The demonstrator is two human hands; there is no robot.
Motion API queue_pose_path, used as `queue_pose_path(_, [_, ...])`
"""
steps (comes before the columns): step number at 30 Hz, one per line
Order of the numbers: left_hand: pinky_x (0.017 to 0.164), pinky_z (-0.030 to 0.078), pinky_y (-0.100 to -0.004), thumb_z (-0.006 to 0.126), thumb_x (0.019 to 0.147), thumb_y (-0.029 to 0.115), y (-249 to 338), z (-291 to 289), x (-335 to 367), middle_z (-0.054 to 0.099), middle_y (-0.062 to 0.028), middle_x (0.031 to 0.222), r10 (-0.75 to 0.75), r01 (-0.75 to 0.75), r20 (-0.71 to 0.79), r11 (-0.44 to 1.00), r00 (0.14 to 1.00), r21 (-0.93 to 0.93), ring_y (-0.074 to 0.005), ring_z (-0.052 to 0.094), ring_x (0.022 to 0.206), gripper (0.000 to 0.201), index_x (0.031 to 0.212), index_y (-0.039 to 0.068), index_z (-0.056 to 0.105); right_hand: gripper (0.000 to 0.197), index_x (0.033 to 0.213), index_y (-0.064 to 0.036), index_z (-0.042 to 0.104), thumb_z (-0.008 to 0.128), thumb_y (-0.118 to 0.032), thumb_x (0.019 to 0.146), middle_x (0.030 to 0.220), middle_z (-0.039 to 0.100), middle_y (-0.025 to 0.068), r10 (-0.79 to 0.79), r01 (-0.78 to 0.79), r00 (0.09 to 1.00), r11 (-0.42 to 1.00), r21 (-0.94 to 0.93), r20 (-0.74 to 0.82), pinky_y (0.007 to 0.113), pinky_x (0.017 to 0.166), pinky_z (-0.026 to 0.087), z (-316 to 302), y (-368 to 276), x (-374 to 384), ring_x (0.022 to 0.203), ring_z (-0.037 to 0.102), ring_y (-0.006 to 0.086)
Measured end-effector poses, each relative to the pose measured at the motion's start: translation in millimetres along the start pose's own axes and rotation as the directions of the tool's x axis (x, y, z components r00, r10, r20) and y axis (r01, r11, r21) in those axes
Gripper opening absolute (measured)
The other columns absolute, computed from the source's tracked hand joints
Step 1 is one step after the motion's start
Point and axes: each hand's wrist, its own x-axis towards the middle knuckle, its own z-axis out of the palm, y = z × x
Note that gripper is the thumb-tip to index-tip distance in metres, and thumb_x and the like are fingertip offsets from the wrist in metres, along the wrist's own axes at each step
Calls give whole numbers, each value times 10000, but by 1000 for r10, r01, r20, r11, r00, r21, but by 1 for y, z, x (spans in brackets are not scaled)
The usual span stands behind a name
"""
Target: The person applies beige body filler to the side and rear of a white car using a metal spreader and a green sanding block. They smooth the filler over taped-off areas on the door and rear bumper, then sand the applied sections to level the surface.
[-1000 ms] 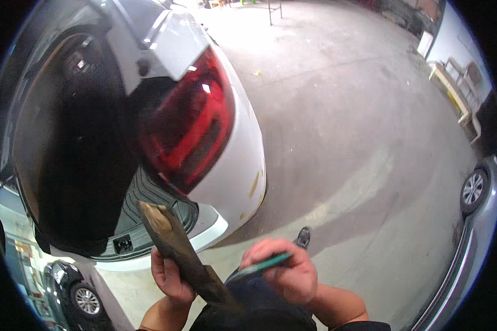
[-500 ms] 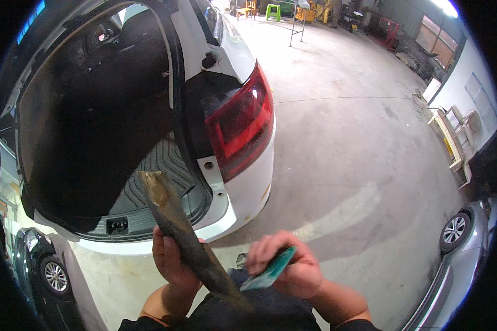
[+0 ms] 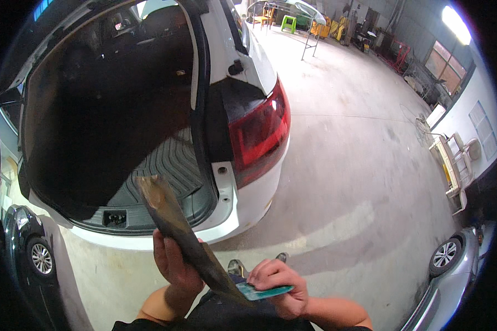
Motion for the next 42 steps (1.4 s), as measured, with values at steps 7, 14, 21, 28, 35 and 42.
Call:
queue_pose_path(7, [732, 551, -364, 585, 990, 103, 24, 0, 19, 709, -155, 905, 107, -212, 366, 942, 925, 260, -216, 680, 767, 229, 1164, -42, 549, 234, 1095, -32, 661, 670, -35, 861, 1028, 633, 108, 58, -235, 844, 934, -271, -533, 369, 876, 507, -53, -18, 17, 951, 603, 223])
queue_pose_path(14, [745, 546, -329, 556, 1020, 157, 36, 6, 16, 709, -139, 935, 30, -191, 462, 933, 887, 306, -167, 661, 821, 223, 1090, -55, 558, 326, 1080, -173, 776, 814, -151, 757, 1179, 685, -21, -178, 510, 851, 50, -859, 495, 357, 850, 477, -10, -84, 92, 1031, 580, 175])
queue_pose_path(21, [735, 579, -383, 595, 1006, 128, 41, 8, 18, 728, -170, 914, -44, -137, 523, 943, 851, 302, -250, 732, 809, 206, 1151, -17, 572, 379, 1099, -222, 778, 836, -173, 727, 1208, 662, -82, -161, 532, 831, -49, -845, 533, 346, 861, 453, -12, -74, 87, 1075, 554, 141])
queue_pose_path(28, [700, 572, -398, 603, 1008, 144, 41, 11, 20, 724, -163, 904, -74, -124, 559, 943, 826, 309, -267, 728, 781, 211, 1147, -12, 571, 382, 1090, -209, 778, 807, -155, 713, 1207, 656, -75, -153, 497, 853, -52, -866, 499, 352, 862, 451, -18, -65, 80, 1053, 560, 156])
queue_pose_path(35, [723, 540, -433, 628, 972, 120, 17, -6, 21, 696, -197, 912, 121, -680, 737, 506, 665, 530, -396, 660, 750, 248, 1166, -26, 572, 327, 997, -114, 761, 674, -73, 684, 1014, 693, 16, -117, 274, 958, 105, -956, 262, 397, 862, 452, -47, -51, 60, 912, 593, 209])
queue_pose_path(42, [879, 465, -298, 572, 1031, 214, -1, -8, 7, 627, -78, 1076, -386, 212, 428, 892, 817, 400, -140, 556, 942, 306, 1186, -48, 538, 346, 1021, -6, 641, 478, 110, 738, 1058, 628, 107, 188, -176, 903, 982, 67, -386, 300, 829, 482, -113, -14, 2, 919, 586, 143])
